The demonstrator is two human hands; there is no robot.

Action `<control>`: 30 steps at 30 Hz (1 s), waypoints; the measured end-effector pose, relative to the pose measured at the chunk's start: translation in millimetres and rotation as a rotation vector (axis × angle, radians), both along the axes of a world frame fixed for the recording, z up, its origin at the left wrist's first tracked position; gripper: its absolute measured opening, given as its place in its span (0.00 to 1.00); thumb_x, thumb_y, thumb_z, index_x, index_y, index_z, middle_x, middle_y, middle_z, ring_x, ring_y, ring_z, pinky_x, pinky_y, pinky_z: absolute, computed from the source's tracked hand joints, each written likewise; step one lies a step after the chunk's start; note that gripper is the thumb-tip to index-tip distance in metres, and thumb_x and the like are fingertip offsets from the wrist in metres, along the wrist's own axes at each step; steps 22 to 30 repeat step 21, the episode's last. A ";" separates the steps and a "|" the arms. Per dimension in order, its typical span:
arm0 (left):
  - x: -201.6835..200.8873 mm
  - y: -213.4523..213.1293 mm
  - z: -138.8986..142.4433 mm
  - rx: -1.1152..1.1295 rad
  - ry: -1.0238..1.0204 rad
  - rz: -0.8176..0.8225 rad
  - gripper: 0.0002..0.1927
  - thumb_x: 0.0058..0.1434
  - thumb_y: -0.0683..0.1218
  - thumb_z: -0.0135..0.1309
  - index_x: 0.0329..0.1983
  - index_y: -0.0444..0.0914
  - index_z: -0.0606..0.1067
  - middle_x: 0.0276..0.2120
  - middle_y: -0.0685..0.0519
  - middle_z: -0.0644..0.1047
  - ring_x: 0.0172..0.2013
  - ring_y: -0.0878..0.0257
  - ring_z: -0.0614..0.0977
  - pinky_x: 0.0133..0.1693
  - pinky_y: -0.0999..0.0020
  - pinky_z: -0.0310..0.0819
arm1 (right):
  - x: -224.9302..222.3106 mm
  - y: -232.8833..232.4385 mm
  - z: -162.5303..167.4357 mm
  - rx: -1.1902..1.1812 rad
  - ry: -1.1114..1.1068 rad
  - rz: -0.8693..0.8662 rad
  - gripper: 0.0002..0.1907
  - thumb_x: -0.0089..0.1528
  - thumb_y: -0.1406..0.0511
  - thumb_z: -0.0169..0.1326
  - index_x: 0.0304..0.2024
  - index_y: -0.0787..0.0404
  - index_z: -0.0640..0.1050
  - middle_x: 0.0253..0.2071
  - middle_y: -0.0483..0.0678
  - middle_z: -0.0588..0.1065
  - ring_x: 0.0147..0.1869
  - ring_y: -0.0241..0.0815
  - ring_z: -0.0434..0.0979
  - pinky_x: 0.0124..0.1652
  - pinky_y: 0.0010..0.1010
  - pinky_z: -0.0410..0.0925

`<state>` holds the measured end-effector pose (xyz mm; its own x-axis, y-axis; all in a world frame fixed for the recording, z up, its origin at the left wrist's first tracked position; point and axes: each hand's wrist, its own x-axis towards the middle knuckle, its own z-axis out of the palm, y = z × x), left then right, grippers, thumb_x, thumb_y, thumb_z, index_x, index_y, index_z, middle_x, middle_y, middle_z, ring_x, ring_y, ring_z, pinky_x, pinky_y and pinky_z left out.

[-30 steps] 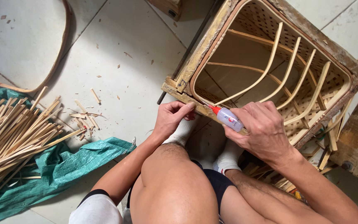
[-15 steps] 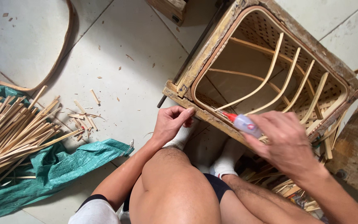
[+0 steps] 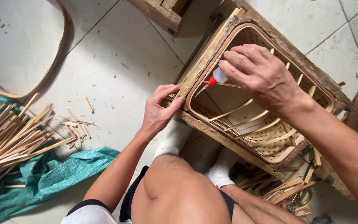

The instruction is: The person sits on the floor assembling a woven bamboo basket frame. They apply glue along the rim with a squeeze bottle, tap and seat bamboo strips with a hammer, trim and adjust strips with pliers, and press strips into place by hand while rotating the basket.

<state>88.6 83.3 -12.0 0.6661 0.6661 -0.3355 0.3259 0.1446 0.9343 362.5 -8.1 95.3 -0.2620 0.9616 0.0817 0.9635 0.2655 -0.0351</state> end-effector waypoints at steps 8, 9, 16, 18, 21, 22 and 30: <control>-0.1 -0.8 -11.3 -0.009 -0.029 0.018 0.20 0.60 0.46 0.64 0.55 0.35 0.80 0.51 0.50 0.80 0.49 0.66 0.81 0.52 0.72 0.75 | 0.8 11.6 -8.1 0.039 -0.020 0.095 0.18 0.63 0.68 0.57 0.57 0.61 0.77 0.58 0.50 0.75 0.65 0.46 0.74 0.67 0.38 0.67; -0.1 -1.3 -11.1 -0.018 -0.026 0.022 0.20 0.60 0.46 0.64 0.55 0.35 0.80 0.51 0.50 0.80 0.48 0.66 0.81 0.51 0.73 0.75 | -0.1 11.8 -8.0 0.037 -0.030 0.100 0.18 0.63 0.68 0.57 0.57 0.61 0.77 0.58 0.49 0.75 0.65 0.46 0.74 0.67 0.38 0.67; 1.1 -1.6 -9.7 -0.081 -0.019 0.033 0.20 0.60 0.46 0.64 0.55 0.35 0.81 0.50 0.51 0.79 0.44 0.68 0.80 0.47 0.74 0.76 | -6.0 14.9 -4.0 0.081 -0.134 0.142 0.18 0.62 0.66 0.57 0.54 0.64 0.78 0.55 0.49 0.74 0.61 0.45 0.75 0.65 0.36 0.67; 0.9 -2.9 -9.0 -0.100 -0.020 0.036 0.20 0.60 0.46 0.64 0.55 0.36 0.81 0.50 0.51 0.78 0.43 0.68 0.79 0.46 0.75 0.76 | -7.0 14.5 -2.2 0.082 -0.144 0.154 0.17 0.62 0.66 0.57 0.53 0.64 0.78 0.53 0.49 0.74 0.60 0.45 0.75 0.65 0.36 0.67; 0.8 -3.3 -7.9 -0.110 -0.026 0.040 0.20 0.60 0.46 0.64 0.55 0.36 0.80 0.51 0.51 0.78 0.44 0.68 0.80 0.46 0.74 0.77 | -8.0 16.1 0.7 0.067 -0.175 0.183 0.14 0.65 0.65 0.57 0.52 0.65 0.79 0.52 0.49 0.74 0.60 0.44 0.75 0.65 0.36 0.68; 0.8 -3.3 -7.9 -0.110 -0.026 0.040 0.20 0.60 0.46 0.64 0.55 0.36 0.80 0.51 0.51 0.78 0.44 0.68 0.80 0.46 0.74 0.77 | -8.0 16.1 0.7 0.067 -0.175 0.183 0.14 0.65 0.65 0.57 0.52 0.65 0.79 0.52 0.49 0.74 0.60 0.44 0.75 0.65 0.36 0.68; 0.8 -3.3 -7.9 -0.110 -0.026 0.040 0.20 0.60 0.46 0.64 0.55 0.36 0.80 0.51 0.51 0.78 0.44 0.68 0.80 0.46 0.74 0.77 | -8.0 16.1 0.7 0.067 -0.175 0.183 0.14 0.65 0.65 0.57 0.52 0.65 0.79 0.52 0.49 0.74 0.60 0.44 0.75 0.65 0.36 0.68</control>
